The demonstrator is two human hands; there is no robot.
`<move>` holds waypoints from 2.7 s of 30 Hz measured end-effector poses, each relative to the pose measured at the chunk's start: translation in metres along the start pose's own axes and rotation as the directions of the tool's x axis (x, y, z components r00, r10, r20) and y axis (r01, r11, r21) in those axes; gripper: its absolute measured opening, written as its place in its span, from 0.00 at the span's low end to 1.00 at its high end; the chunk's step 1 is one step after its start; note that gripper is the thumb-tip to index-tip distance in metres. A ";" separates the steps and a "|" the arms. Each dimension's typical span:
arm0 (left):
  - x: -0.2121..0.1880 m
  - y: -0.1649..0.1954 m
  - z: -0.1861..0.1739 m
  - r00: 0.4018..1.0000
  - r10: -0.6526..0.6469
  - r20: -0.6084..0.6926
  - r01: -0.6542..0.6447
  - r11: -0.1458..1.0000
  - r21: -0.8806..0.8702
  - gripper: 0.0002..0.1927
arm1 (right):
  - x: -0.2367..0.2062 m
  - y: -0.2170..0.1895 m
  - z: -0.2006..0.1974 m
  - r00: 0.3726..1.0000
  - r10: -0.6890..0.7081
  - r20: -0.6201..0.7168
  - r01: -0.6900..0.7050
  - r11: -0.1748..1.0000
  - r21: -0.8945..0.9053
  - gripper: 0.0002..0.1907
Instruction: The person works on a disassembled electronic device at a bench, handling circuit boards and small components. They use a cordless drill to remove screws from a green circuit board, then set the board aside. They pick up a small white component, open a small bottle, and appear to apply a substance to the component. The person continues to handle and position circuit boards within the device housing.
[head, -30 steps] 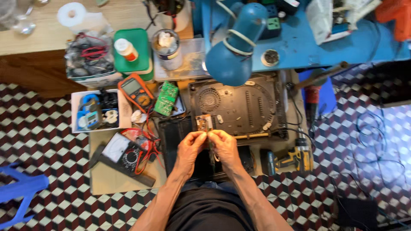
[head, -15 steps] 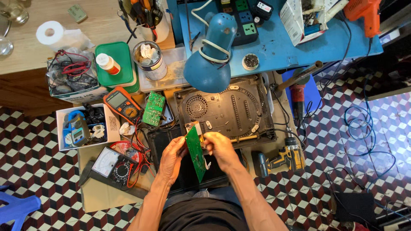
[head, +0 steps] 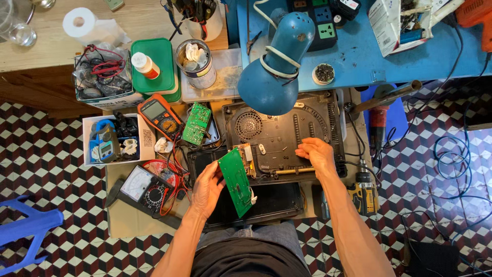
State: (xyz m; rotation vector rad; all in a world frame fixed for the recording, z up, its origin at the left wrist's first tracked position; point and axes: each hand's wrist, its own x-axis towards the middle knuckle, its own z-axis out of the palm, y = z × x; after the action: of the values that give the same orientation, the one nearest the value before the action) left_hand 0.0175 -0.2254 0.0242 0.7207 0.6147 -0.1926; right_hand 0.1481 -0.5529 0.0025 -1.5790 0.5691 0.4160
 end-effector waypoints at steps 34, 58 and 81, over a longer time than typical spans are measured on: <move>0.028 -0.011 0.018 0.989 -0.133 0.072 0.139 0.987 -0.079 0.16 | -0.149 0.187 -0.147 0.847 0.405 -0.344 -0.076 0.733 0.676 0.12; 0.028 0.016 -0.028 0.954 -0.132 0.269 0.175 0.974 -0.143 0.13 | -0.231 -0.030 0.046 0.995 -0.086 0.049 0.082 0.994 0.072 0.21; 0.030 -0.008 -0.037 0.974 -0.142 0.176 0.179 0.959 -0.220 0.19 | -0.214 -0.035 0.076 0.983 -0.085 0.160 0.083 0.996 0.019 0.19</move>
State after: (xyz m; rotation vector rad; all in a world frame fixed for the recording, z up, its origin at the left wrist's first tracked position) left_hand 0.0217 -0.2052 -0.0194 0.4217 0.5329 -0.3198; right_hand 0.0016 -0.4529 0.1479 -1.5355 0.3798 0.4705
